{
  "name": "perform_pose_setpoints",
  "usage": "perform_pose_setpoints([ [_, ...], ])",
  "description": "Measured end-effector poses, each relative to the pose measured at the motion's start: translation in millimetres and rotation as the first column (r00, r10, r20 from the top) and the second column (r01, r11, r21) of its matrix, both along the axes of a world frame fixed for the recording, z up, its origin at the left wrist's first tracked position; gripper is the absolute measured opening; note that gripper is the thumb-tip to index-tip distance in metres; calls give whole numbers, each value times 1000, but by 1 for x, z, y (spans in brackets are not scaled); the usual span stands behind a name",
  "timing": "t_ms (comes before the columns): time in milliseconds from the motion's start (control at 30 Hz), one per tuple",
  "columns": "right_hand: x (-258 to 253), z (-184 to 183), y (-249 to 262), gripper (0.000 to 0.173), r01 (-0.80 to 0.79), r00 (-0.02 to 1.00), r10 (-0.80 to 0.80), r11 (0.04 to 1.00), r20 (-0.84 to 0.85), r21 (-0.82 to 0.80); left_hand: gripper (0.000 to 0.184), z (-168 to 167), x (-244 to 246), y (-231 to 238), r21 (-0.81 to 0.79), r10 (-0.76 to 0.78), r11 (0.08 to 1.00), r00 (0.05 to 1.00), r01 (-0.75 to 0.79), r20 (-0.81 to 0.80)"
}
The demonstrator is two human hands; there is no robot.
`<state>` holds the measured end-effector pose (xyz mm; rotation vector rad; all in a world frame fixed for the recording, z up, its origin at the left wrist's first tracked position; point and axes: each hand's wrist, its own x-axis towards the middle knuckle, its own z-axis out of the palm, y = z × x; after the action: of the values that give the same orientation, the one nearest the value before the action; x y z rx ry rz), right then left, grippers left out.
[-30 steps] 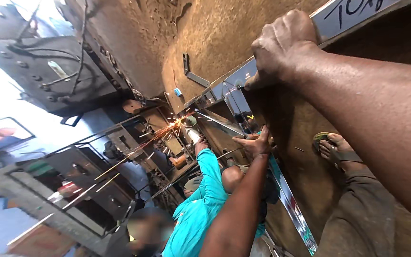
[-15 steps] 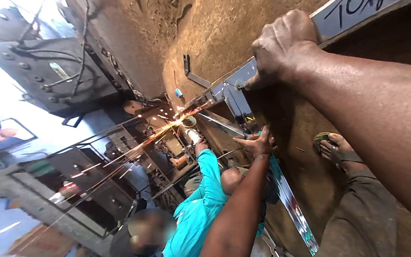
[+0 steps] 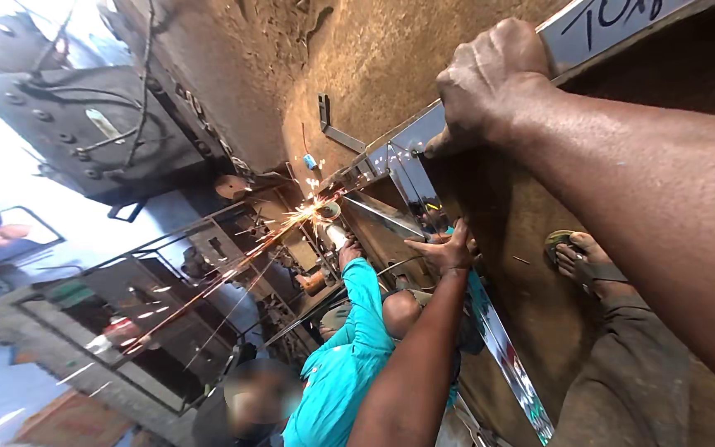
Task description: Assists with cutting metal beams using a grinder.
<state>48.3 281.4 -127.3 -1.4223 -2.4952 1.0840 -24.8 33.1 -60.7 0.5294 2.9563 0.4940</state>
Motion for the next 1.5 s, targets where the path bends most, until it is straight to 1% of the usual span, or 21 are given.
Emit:
perform_pose_setpoints([
  [100, 0, 0, 0, 91, 9, 1000, -9, 1000, -1, -3, 116, -1, -1, 0, 22, -2, 1000, 1000, 2, 8],
  [233, -1, 1, 1, 90, 0, 1000, 0, 1000, 11, -21, 130, 1, 0, 1, -24, 24, 999, 999, -23, 28],
  [300, -1, 1, 1, 89, -2, 1000, 3, 1000, 15, -24, 125, 1, 1, 2, -35, 32, 999, 999, -32, 12],
  [500, 0, 2, 0, 90, 0, 1000, 0, 1000, -8, -8, 121, 2, 1, 2, -41, 38, 998, 999, -37, 25],
  [567, 0, 1, 0, 91, -4, 1000, 4, 1000, -6, -6, 129, 4, 1, 1, -21, 42, 999, 996, -40, 83],
  [633, 0, 2, 0, 90, -6, 1000, 6, 1000, -7, -8, 134, 3, 0, 1, -19, 46, 999, 995, -44, 93],
  [700, 0, 2, -1, 91, -3, 1000, 3, 1000, -3, -3, 130, 2, 0, 1, -13, 36, 999, 997, -35, 68],
  [800, 0, 3, -1, 91, 1, 1000, -1, 1000, 3, -6, 129, 4, 2, 2, -6, 38, 999, 996, -37, 79],
  [933, 0, 3, -1, 92, 1, 1000, -1, 1000, -2, 7, 118, 2, 2, 2, 37, 4, 999, 999, -6, 54],
  [1067, 0, 1, -1, 90, -5, 1000, 5, 1000, -8, -4, 117, 2, 2, 2, 25, 10, 1000, 999, -11, 44],
  [1233, -1, 2, 0, 91, -11, 1000, 11, 1000, 11, -2, 123, 3, 2, 1, 6, 7, 1000, 999, -7, 44],
  [1333, -1, 2, 0, 92, -6, 1000, 6, 1000, 9, -6, 111, 2, 1, 0, 25, -21, 999, 999, 20, 33],
  [1367, -1, 2, 0, 92, -5, 1000, 5, 1000, 8, -10, 111, 2, 1, 0, 30, -28, 999, 999, 27, 34],
  [1433, 0, 3, 0, 92, -4, 1000, 4, 1000, 7, -10, 102, 1, -1, -1, 22, -28, 999, 999, 27, 24],
  [1500, 0, 3, -1, 92, -6, 1000, 6, 1000, 4, 0, 106, 3, -1, 0, -36, -1, 999, 1000, 1, 10],
])
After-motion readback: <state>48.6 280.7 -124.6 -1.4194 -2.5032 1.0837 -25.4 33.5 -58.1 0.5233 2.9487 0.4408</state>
